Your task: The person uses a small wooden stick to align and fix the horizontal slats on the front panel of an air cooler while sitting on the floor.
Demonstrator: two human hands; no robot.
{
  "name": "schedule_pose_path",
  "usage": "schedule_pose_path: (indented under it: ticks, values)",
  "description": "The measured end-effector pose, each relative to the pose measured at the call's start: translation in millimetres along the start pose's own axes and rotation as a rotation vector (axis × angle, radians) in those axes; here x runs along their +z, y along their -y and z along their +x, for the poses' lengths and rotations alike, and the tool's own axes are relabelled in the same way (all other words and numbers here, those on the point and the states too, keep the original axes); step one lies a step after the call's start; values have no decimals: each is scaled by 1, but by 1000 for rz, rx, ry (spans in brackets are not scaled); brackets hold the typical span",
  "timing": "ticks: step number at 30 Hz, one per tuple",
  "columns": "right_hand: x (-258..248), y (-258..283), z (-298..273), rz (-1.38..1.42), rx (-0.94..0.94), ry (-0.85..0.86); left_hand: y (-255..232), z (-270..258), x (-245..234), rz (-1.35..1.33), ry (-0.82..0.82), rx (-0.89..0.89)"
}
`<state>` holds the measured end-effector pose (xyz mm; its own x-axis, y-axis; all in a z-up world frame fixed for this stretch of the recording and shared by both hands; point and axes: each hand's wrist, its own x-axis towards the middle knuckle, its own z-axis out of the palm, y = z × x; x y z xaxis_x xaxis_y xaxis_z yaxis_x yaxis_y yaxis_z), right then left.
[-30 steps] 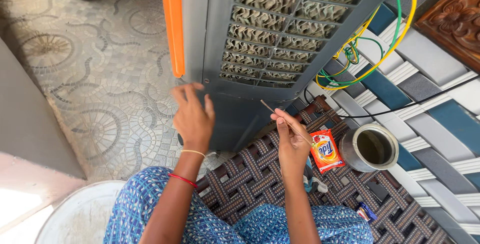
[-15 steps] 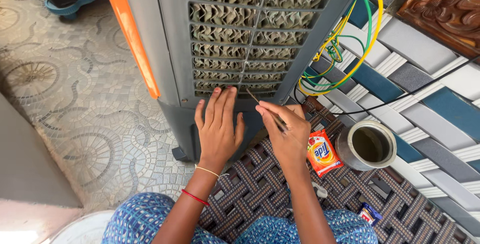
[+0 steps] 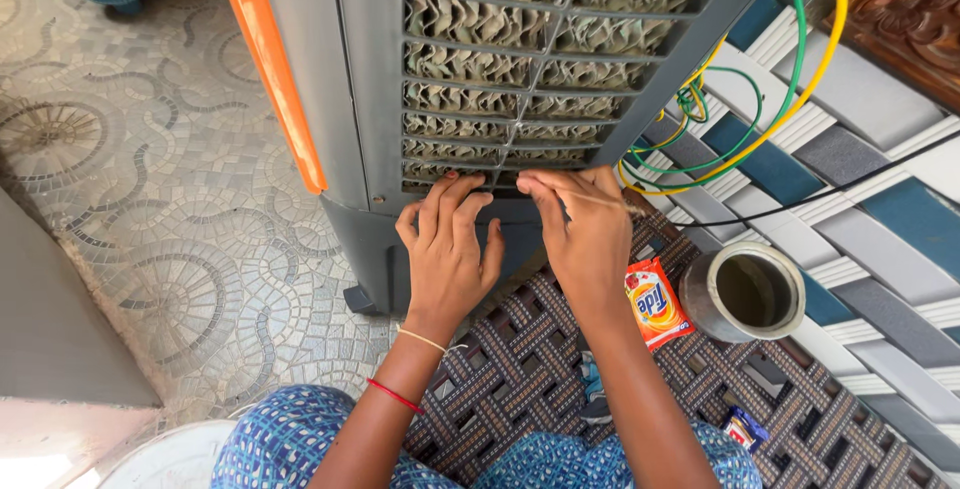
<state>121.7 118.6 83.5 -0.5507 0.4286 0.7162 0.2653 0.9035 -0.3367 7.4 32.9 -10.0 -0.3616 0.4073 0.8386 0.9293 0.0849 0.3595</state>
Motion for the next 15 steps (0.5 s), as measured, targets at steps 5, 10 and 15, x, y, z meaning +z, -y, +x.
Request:
schedule_pose_path:
  ticks: [5,10,15]
  values:
    - [2,3,0,-121,-47,13,1,3,-3,-29,11,1]
    - [2,0,5,98,103,-72,0,3,-7,-50,26,-2]
    - [-9,9,-9,193,264,-120,1,3,-10,-90,29,5]
